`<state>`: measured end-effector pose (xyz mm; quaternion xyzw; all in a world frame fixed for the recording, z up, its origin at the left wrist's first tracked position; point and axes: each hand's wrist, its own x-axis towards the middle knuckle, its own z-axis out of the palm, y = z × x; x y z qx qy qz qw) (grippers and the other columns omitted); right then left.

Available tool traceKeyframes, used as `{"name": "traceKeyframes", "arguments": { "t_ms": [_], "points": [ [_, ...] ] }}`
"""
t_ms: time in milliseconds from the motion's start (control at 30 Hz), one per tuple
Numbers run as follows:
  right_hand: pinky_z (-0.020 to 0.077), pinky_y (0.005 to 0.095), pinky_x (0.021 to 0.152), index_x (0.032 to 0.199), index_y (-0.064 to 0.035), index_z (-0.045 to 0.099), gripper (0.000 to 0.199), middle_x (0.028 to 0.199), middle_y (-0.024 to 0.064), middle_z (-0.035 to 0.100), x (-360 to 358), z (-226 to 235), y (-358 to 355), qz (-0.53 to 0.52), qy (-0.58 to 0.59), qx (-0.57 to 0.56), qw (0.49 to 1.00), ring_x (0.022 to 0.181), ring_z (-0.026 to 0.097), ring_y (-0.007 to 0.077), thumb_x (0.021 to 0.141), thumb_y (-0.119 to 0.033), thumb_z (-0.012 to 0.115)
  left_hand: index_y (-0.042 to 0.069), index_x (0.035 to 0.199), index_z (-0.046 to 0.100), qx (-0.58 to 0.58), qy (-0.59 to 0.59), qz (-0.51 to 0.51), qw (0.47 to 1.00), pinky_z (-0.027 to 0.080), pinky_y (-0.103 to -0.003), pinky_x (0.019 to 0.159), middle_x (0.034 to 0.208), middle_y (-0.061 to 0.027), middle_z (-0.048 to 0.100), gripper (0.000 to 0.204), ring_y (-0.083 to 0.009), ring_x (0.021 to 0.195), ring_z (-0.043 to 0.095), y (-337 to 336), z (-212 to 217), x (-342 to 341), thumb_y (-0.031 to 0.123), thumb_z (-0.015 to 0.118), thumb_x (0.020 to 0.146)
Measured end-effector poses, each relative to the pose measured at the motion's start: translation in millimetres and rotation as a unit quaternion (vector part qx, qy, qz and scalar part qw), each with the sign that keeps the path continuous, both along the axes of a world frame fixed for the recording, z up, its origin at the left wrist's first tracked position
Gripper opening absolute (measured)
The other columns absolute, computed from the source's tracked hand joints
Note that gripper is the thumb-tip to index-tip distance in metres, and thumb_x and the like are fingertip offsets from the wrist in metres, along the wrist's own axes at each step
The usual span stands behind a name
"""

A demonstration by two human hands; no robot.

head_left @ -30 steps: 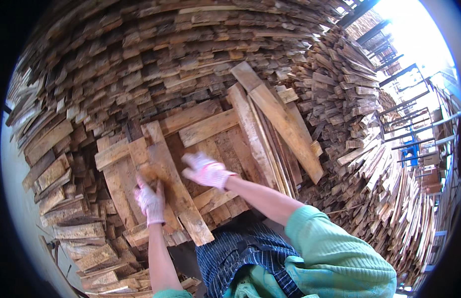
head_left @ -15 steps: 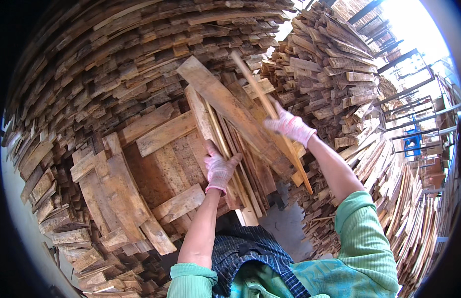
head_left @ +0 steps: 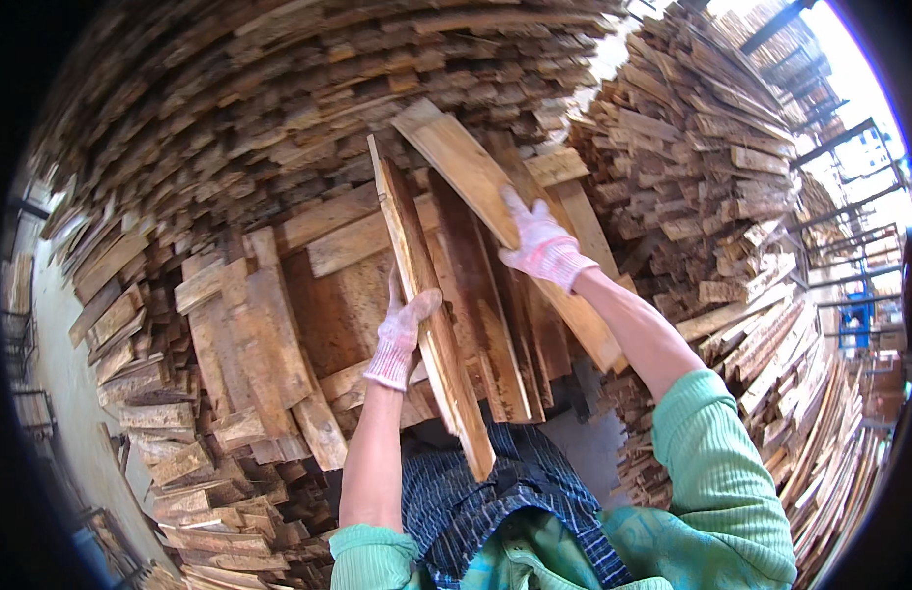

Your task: The person organizes and stacks wooden planks onto a wooden structure and a larger pile by hand.

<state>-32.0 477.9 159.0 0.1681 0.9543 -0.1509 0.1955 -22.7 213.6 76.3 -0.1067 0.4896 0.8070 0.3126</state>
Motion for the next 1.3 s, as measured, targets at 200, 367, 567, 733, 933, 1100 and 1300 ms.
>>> {"name": "traceKeyframes", "arguments": {
  "t_ms": [200,367,567,733,933,1100,1300],
  "points": [
    [0.0348,0.0425,0.119,0.164,-0.0140,0.012,0.115,0.153,0.0339,0.038,32.6,-9.0,-35.2,0.051,0.114,-0.202,0.971,0.144,0.038,0.0441,0.076,-0.031,0.085,0.024,0.163,0.024,0.024,0.014,0.039,0.999,0.056,-0.036,0.094,0.129,-0.0088,0.062,0.105,-0.0207,0.102,0.066,-111.1,18.4,11.0,0.016,0.087,0.079],
    [0.0357,0.0422,0.118,0.165,-0.0148,0.009,0.115,0.153,0.0354,0.036,20.6,-51.8,-129.2,0.013,0.105,-0.293,0.950,0.144,0.037,0.0450,0.078,-0.032,0.083,0.022,0.161,0.027,-0.082,0.071,0.086,0.990,0.055,-0.034,0.095,0.127,-0.0080,0.063,0.098,-0.0188,0.105,0.065,-157.9,22.7,-4.2,0.006,0.083,0.083],
    [0.0334,0.0470,0.120,0.165,-0.0204,0.002,0.110,0.158,0.0396,0.022,-12.3,-78.9,-209.7,-0.071,-0.059,-0.138,0.986,0.144,0.034,0.0517,0.085,-0.038,0.077,0.017,0.162,0.025,-0.150,0.079,0.083,0.982,0.051,-0.033,0.096,0.133,-0.0118,0.060,0.099,-0.0197,0.110,0.061,-185.5,39.9,-5.4,0.007,0.083,0.083],
    [0.0344,0.0441,0.120,0.165,-0.0213,0.003,0.110,0.158,0.0411,0.020,-10.7,-52.3,-196.5,-0.081,-0.027,-0.121,0.989,0.147,0.034,0.0471,0.085,-0.031,0.078,0.017,0.161,0.026,-0.327,0.148,0.056,0.932,0.050,-0.038,0.102,0.142,-0.0203,0.053,0.097,-0.0278,0.121,0.059,-241.4,38.4,-9.1,0.026,0.084,0.084],
    [0.0310,0.0440,0.122,0.165,-0.0227,0.008,0.114,0.160,0.0318,0.030,14.6,-48.0,-162.7,-0.044,0.042,-0.209,0.976,0.149,0.032,0.0425,0.081,-0.034,0.085,0.023,0.159,0.028,-0.678,0.070,-0.093,0.725,0.049,-0.058,0.100,0.128,-0.0331,0.054,0.093,-0.0464,0.123,0.054,-255.5,64.2,-2.4,0.047,0.078,0.085],
    [0.0351,0.0444,0.118,0.165,-0.0236,0.010,0.115,0.158,0.0247,0.037,23.3,-26.1,-157.2,-0.072,0.071,-0.191,0.976,0.144,0.040,0.0388,0.080,-0.035,0.085,0.027,0.158,0.030,-0.750,0.184,-0.140,0.620,0.039,-0.064,0.103,0.137,-0.0357,0.041,0.097,-0.0538,0.124,0.046,-233.7,27.4,58.7,0.043,0.083,0.078],
    [0.0336,0.0426,0.120,0.165,-0.0157,0.013,0.114,0.159,0.0234,0.035,31.6,2.9,-131.4,-0.071,0.131,-0.196,0.969,0.146,0.038,0.0365,0.078,-0.033,0.087,0.027,0.152,0.043,-0.629,0.195,-0.046,0.751,0.055,-0.050,0.085,0.128,-0.0298,0.047,0.086,-0.0409,0.105,0.058,-281.2,23.4,43.0,0.025,0.083,0.075]
  ]
}}
